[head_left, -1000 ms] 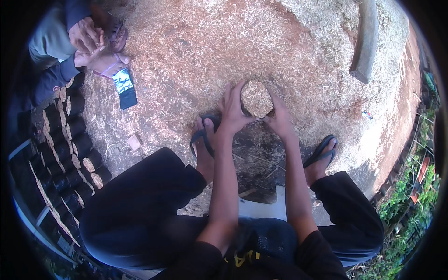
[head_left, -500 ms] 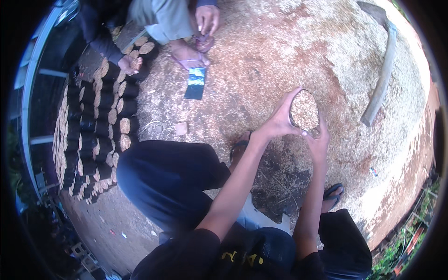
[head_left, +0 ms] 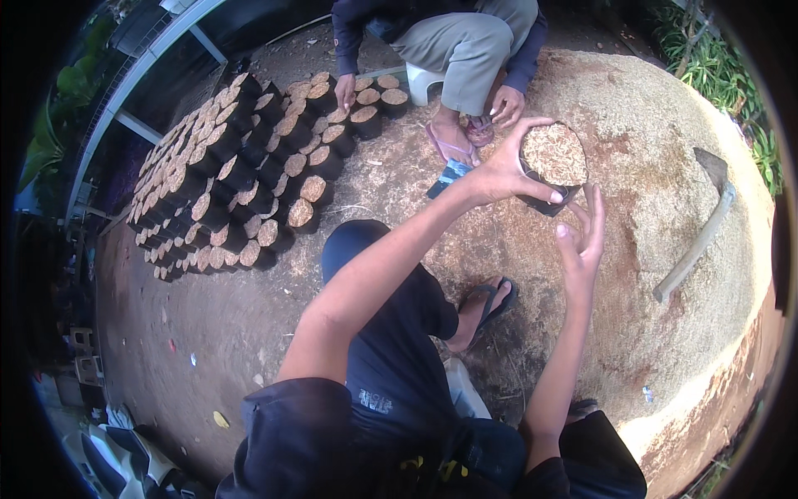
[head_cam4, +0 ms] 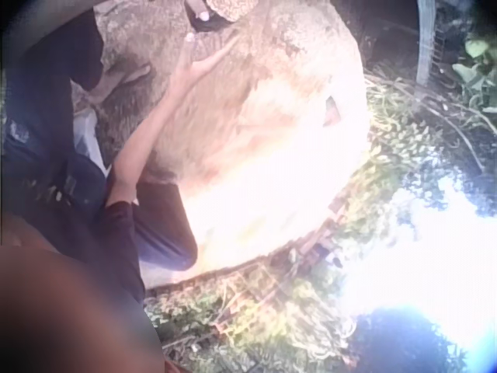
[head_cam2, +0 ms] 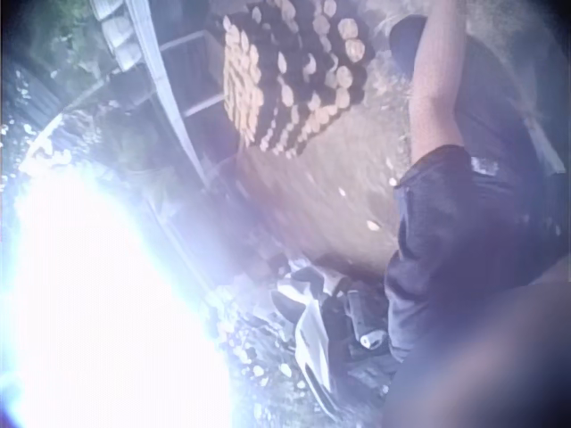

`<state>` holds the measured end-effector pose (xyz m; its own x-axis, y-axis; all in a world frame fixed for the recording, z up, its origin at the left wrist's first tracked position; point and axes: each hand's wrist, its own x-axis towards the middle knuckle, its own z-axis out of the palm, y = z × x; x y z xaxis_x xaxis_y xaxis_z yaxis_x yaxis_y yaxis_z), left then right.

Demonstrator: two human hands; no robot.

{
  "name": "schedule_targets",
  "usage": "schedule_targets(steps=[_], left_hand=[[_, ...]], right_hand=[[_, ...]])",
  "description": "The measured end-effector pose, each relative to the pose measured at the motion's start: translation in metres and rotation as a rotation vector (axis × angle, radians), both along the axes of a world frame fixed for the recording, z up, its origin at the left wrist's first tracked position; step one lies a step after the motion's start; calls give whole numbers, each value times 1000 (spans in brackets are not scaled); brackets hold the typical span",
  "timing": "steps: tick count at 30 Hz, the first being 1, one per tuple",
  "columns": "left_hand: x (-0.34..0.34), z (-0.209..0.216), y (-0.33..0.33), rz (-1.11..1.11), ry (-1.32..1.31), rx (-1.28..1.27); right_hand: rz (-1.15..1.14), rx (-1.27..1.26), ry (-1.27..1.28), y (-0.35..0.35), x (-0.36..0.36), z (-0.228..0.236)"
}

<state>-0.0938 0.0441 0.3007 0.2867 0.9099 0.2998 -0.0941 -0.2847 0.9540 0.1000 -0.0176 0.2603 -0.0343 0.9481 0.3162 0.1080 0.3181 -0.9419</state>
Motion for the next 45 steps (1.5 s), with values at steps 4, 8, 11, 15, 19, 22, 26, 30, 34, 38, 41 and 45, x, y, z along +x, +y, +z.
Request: schedule_targets(steps=[4,8,11,15,19,22,26,30,34,38,41,45], left_hand=[[-66,37,1,45,52,-7],[-127,42,-9,210,34,72],[-162,13,-22,414,-46,116],[-198,-66,-40,670,-70,87],[-226,-163,-52,896,13,32],[-243,-225,-52,982,-2,-56],[-266,-291,-35,1054,-36,-154],[-291,-332,-3,1185,172,-161],[-287,-334,21,1146,219,-85],[-228,-316,12,938,130,-45],[-179,-312,-5,847,321,-9],[-122,-329,-3,795,224,-96]], right_hand=[[57,-39,45,-6,-8,8],[0,-207,-49,-16,3,-17],[-9,-331,-88,-26,10,-53],[27,-476,-299,-45,11,-111],[60,-602,-314,-69,18,-174],[17,-580,-421,-85,33,-218],[-13,-415,-520,-96,62,-256],[-159,-507,-615,-102,84,-274],[-244,-491,-699,-93,115,-291],[-534,-434,-936,-90,153,-314],[-685,-442,-710,-92,175,-321],[-756,-533,-433,-78,162,-307]])
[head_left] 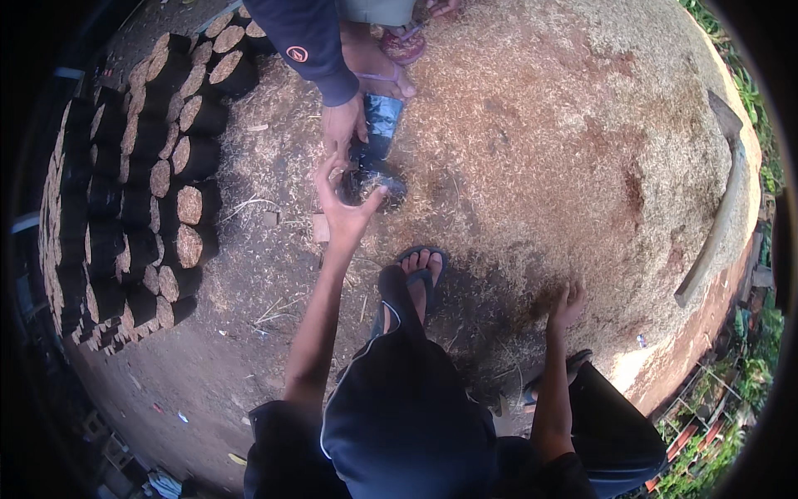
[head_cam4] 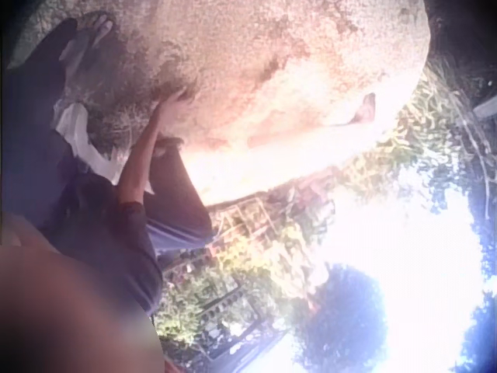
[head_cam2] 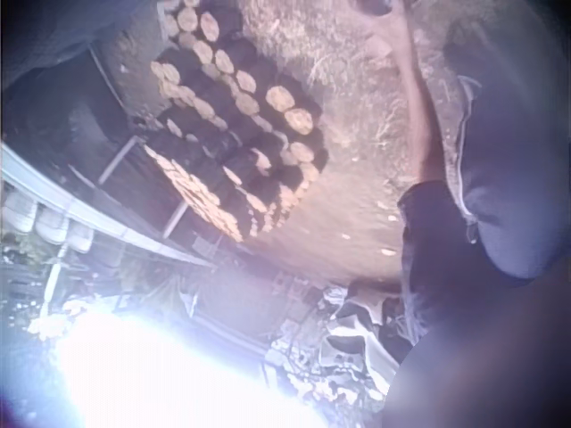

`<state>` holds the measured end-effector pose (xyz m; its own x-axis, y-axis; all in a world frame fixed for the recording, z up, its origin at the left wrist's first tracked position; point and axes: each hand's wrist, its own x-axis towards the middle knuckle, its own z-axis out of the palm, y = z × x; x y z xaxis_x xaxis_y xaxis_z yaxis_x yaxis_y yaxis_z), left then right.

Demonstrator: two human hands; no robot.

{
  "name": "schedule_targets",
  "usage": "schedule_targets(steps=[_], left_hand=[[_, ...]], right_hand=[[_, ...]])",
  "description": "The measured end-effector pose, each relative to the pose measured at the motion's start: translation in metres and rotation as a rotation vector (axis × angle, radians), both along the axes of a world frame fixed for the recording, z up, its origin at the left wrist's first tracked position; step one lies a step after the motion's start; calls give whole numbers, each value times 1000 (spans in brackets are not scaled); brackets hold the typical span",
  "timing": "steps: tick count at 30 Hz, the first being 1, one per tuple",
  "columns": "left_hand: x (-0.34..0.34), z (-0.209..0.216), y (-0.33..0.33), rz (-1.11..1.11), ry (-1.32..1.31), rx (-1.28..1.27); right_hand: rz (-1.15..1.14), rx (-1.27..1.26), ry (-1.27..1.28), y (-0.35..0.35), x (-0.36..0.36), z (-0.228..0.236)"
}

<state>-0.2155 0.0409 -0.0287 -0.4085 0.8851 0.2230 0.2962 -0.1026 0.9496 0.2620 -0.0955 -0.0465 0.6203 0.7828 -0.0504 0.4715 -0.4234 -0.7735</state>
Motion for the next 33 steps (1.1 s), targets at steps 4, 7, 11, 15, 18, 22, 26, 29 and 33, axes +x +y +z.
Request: schedule_targets(steps=[4,7,11,15,18,22,26,29,33], left_hand=[[20,-16,10,72,72,-39],[7,-18,21,75,126,-58],[-13,-17,28,13,157,-146],[-17,-21,24,106,163,-184],[-17,-28,18,262,-145,-303],[-14,-36,9,86,-301,-235],[-12,-40,11,72,-149,-215],[-15,-38,13,88,-92,-354],[-16,-27,16,31,-309,-439]], right_hand=[[370,-28,-184,46,-89,9],[615,-54,54,82,-162,14],[783,-102,405,114,-232,14],[743,-241,669,124,-264,11],[721,-54,458,134,-272,4],[745,174,74,149,-268,-8],[700,117,147,147,-280,-18],[629,33,327,140,-300,-20],[519,-48,485,144,-313,-14]])
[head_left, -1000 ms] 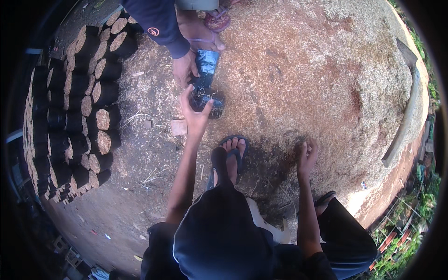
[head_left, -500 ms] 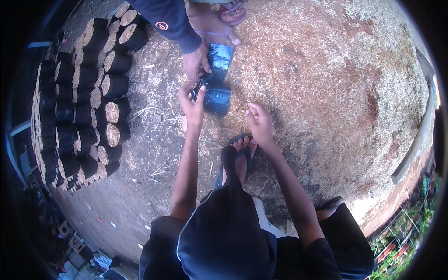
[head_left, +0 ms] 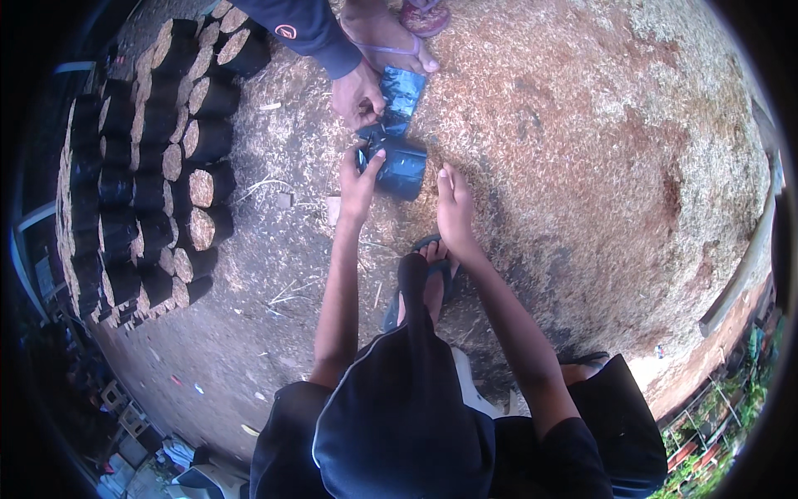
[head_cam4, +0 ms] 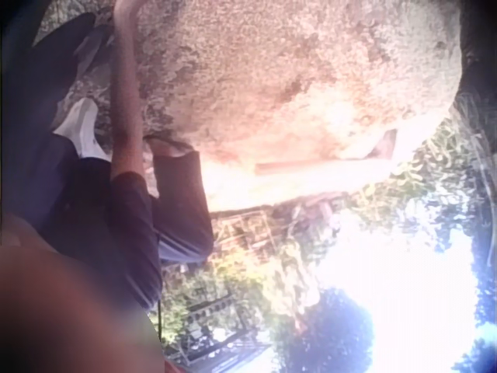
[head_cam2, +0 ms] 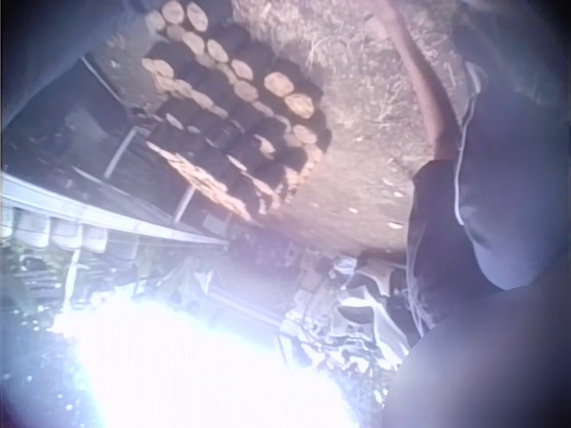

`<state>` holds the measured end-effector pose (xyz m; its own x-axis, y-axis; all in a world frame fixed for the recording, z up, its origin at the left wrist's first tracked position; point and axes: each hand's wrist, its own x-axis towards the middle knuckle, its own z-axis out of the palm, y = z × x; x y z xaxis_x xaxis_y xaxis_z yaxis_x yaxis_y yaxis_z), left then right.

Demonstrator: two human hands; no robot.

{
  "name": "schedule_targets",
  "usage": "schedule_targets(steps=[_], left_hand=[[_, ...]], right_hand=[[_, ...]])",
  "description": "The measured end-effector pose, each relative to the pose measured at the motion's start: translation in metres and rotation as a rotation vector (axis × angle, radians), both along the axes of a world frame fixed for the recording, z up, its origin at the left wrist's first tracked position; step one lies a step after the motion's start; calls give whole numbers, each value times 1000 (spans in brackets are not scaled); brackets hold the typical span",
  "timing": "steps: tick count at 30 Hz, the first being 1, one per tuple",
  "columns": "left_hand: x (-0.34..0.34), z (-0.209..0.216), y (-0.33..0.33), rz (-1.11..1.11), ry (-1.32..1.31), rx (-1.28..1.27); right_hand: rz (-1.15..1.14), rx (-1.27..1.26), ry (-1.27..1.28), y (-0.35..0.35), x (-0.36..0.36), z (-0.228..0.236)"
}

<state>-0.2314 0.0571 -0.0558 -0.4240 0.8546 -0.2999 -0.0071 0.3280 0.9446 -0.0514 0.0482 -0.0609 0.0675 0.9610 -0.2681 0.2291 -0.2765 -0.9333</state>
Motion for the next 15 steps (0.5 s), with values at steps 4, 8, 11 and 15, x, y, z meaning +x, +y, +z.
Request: schedule_targets(steps=[4,8,11,15], left_hand=[[6,16,0,-38,-130,-31],[15,30,0,-101,-120,-93],[25,33,0,-160,-171,-100],[46,31,-7,-161,-231,-153]], right_hand=[[-59,-245,287,9,5,7],[-57,-332,345,11,18,19],[-39,-306,313,7,28,39],[50,-286,180,0,58,78]])
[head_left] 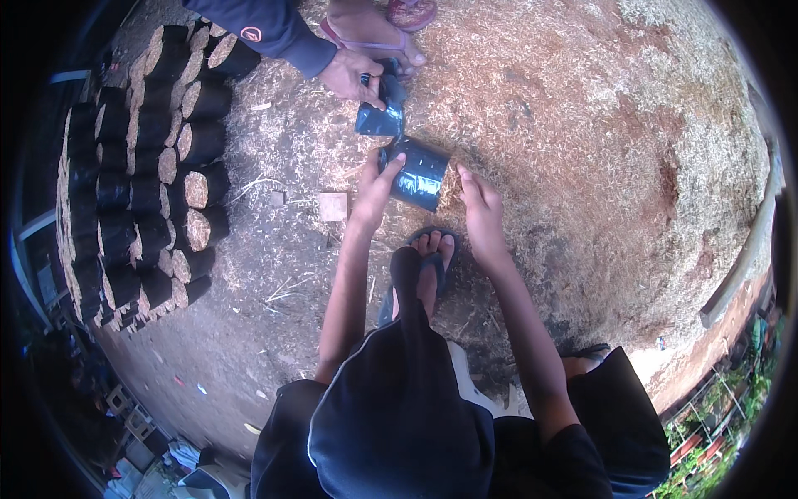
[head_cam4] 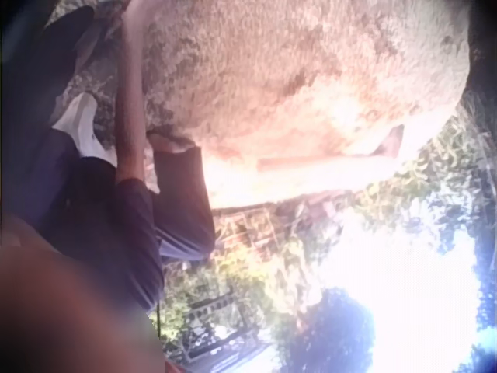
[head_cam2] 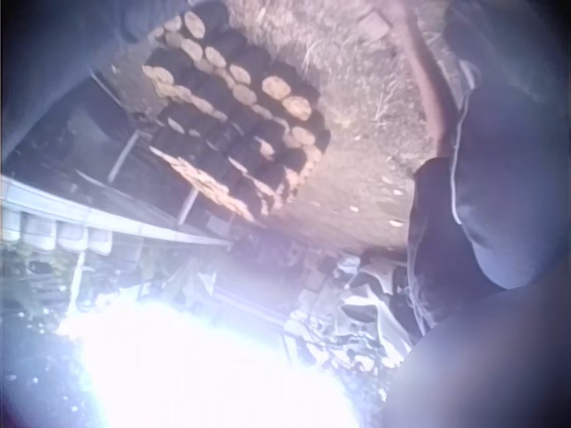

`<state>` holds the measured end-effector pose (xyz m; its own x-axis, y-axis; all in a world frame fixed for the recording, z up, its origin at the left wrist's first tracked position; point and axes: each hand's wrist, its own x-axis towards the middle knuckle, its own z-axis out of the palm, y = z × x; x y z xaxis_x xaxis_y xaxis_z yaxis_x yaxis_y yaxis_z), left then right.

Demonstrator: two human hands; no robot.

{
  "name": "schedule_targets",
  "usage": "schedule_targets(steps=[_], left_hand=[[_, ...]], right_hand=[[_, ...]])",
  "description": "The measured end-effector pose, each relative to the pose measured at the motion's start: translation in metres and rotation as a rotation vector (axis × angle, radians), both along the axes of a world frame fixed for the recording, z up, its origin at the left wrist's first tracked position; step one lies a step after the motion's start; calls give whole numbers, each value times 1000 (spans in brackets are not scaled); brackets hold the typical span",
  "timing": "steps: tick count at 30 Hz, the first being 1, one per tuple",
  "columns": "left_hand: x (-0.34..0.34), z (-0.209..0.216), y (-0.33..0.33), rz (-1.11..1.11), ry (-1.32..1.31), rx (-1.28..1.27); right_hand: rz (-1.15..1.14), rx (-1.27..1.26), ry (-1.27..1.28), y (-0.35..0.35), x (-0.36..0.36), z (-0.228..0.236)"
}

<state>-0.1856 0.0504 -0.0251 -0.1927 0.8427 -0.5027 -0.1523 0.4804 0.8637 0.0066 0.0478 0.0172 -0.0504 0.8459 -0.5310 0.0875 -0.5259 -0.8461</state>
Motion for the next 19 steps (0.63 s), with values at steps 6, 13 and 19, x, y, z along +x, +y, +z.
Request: schedule_targets(steps=[6,13,19], left_hand=[[64,16,-7,-126,-433,-119],[157,33,-8,-527,-694,-340],[236,1,-15,-738,-487,-399]], right_hand=[[339,548,-601,-20,61,54],[106,615,-824,-62,120,70],[-129,457,-839,-105,171,56]])
